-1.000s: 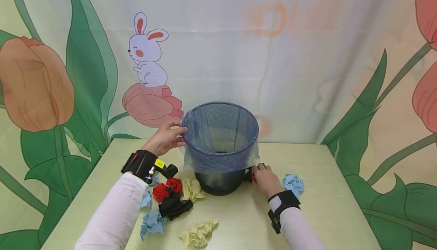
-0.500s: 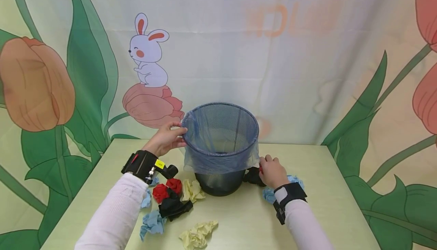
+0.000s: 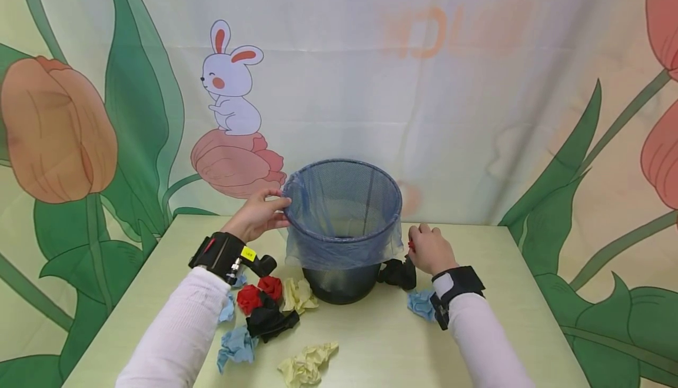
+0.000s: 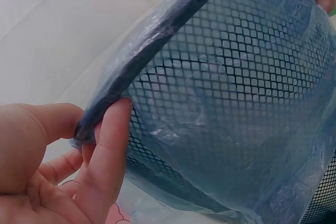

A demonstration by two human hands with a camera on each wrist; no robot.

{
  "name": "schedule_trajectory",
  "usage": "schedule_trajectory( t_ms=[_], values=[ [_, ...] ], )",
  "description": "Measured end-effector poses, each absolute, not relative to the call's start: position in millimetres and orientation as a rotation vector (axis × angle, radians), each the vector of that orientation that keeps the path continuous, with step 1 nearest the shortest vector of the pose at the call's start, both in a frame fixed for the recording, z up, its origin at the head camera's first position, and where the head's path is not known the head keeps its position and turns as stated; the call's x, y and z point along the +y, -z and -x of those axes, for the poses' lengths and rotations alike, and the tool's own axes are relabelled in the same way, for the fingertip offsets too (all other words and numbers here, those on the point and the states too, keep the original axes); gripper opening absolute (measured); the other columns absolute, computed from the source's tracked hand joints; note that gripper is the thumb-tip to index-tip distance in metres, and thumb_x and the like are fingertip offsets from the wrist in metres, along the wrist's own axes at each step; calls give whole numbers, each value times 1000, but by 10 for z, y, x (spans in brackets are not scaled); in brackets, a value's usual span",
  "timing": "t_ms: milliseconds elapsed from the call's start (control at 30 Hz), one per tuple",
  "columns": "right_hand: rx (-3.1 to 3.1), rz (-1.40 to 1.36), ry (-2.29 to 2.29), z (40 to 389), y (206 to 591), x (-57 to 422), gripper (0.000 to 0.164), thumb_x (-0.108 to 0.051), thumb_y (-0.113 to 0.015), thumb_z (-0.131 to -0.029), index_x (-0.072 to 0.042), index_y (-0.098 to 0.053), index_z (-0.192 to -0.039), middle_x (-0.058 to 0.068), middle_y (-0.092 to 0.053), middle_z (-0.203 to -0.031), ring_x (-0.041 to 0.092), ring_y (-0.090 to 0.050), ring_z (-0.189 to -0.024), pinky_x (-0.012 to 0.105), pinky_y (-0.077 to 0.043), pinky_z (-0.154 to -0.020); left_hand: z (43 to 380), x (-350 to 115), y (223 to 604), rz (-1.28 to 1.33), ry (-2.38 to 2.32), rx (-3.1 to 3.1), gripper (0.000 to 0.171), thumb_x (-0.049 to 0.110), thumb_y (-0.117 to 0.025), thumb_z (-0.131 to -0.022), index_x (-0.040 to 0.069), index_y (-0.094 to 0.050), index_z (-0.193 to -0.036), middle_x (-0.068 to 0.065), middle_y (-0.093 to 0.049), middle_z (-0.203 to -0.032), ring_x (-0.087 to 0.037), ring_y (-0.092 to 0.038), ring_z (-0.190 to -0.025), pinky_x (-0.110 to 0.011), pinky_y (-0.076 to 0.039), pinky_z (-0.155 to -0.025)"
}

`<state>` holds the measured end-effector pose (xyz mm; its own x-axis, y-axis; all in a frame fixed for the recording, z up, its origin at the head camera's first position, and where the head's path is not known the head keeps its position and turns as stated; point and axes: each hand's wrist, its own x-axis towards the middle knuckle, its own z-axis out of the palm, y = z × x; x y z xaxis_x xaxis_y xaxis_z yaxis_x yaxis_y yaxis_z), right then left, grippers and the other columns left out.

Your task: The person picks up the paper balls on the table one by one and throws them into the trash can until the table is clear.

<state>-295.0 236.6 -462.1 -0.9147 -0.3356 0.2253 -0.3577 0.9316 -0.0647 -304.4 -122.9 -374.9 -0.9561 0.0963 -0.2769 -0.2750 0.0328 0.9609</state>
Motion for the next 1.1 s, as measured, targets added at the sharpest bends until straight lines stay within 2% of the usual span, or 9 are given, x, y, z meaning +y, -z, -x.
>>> schedule_trajectory(
  t_ms=[233,467,1100],
  values=[
    [-2872,-528,-148,3015,4391,2369,20,-14,-64,-81,-3,-54,-95,12,-51,-84,28,-47,-69,38,-44,-55,3074,-1225,3754,197,-1993,2044,39,15,-53,-93,8,-31,-125,-10,-43,-90,-16,-55,-64,-25,-56,-62],
    [-2831,-563,-137,3069,4185,2336,20,-13,-62,-81,-1,-54,-95,14,-51,-84,30,-47,-71,42,-43,-64,3072,-1220,3757,198,-1992,2058,38,15,-53,-94,9,-32,-126,-10,-43,-92,-16,-54,-65,-26,-56,-64],
    [-2796,-596,-97,3188,3701,2291,20,-13,-61,-83,-1,-54,-97,15,-51,-86,31,-48,-74,42,-43,-64,3071,-1225,3762,191,-1998,2042,42,15,-52,-94,8,-31,-129,-10,-43,-93,-16,-53,-64,-26,-56,-63]
  ],
)
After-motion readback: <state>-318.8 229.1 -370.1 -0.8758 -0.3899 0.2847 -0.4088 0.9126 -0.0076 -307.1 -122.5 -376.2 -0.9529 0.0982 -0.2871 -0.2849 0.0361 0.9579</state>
